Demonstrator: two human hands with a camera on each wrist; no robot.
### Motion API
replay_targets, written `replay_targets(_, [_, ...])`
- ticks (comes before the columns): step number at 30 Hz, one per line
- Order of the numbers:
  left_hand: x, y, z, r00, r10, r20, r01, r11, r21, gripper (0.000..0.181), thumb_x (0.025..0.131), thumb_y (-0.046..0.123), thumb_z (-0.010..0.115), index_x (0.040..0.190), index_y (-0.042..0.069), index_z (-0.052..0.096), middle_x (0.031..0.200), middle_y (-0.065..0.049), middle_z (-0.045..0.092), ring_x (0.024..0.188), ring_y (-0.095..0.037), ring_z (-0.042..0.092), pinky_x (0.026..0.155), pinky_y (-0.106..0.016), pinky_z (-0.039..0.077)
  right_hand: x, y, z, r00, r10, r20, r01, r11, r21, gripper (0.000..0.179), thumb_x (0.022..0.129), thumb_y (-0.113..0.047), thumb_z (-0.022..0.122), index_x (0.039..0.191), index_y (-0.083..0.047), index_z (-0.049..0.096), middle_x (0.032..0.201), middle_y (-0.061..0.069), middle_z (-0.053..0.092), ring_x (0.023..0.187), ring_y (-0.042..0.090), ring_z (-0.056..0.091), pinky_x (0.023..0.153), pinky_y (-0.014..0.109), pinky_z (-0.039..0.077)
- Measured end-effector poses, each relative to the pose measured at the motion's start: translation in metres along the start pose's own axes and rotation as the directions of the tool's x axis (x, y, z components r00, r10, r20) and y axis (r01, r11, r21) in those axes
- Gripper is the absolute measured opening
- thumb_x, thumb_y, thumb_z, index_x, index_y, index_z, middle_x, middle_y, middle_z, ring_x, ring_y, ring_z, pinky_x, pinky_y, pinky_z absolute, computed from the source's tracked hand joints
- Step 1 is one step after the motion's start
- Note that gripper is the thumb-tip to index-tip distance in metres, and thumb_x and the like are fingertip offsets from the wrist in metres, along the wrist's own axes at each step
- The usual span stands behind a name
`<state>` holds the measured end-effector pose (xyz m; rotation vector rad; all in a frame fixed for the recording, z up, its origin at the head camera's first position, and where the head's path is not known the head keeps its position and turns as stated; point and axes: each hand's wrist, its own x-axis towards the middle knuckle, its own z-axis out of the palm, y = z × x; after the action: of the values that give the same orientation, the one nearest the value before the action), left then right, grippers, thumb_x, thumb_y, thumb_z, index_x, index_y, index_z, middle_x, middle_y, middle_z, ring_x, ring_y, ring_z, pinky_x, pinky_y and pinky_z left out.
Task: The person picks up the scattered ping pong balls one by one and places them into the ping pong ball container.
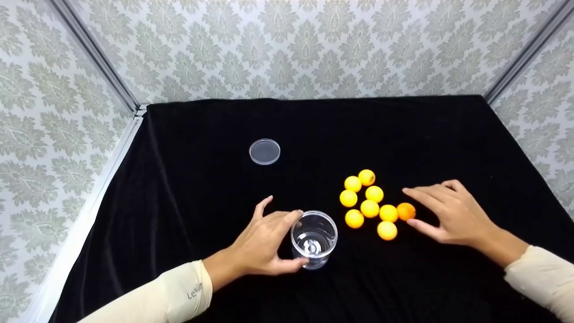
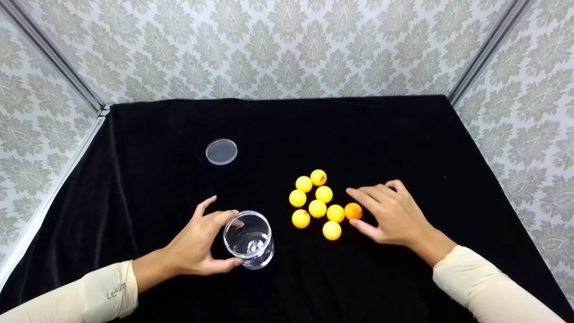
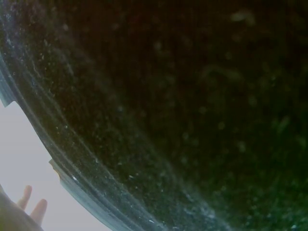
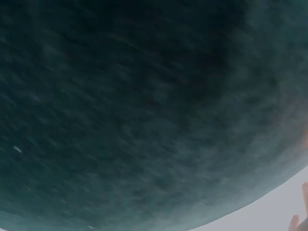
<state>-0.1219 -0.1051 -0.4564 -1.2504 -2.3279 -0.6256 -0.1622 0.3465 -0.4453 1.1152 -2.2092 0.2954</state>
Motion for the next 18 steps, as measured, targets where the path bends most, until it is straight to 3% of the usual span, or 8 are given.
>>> replay_targets(6, [0.0, 0.0, 0.0, 1.0, 0.0, 0.002, 0.0, 1.0, -0.006, 0.09, 0.076, 0.062, 0.076, 0.143, 0.009, 0.046, 0.112, 0.003, 0.073, 0.114, -0.017, 0.068, 0.109, -0.071, 0.033, -0.016, 0.002, 0.006, 0.999, 0.005, 0.054, -0.004, 1.0, -0.013, 0.064, 0.085, -0.057, 0.07, 0.134, -0.016, 0.069, 0.116, 0.001, 0.075, 0.094, 0.022, 0.07, 0.08, 0.045, 0.042])
replay_targets(18, [0.0, 0.0, 0.0, 1.0, 0.006, -0.006, -0.006, 1.0, -0.005, 0.09, 0.076, 0.062, 0.076, 0.142, 0.008, 0.047, 0.112, 0.001, 0.074, 0.115, -0.018, 0.067, 0.109, -0.071, 0.033, -0.023, 0.005, 0.011, 0.995, 0.03, 0.098, -0.028, 0.999, -0.029, 0.062, 0.086, -0.055, 0.071, 0.135, -0.017, 0.068, 0.115, 0.001, 0.075, 0.093, 0.022, 0.069, 0.081, 0.046, 0.043])
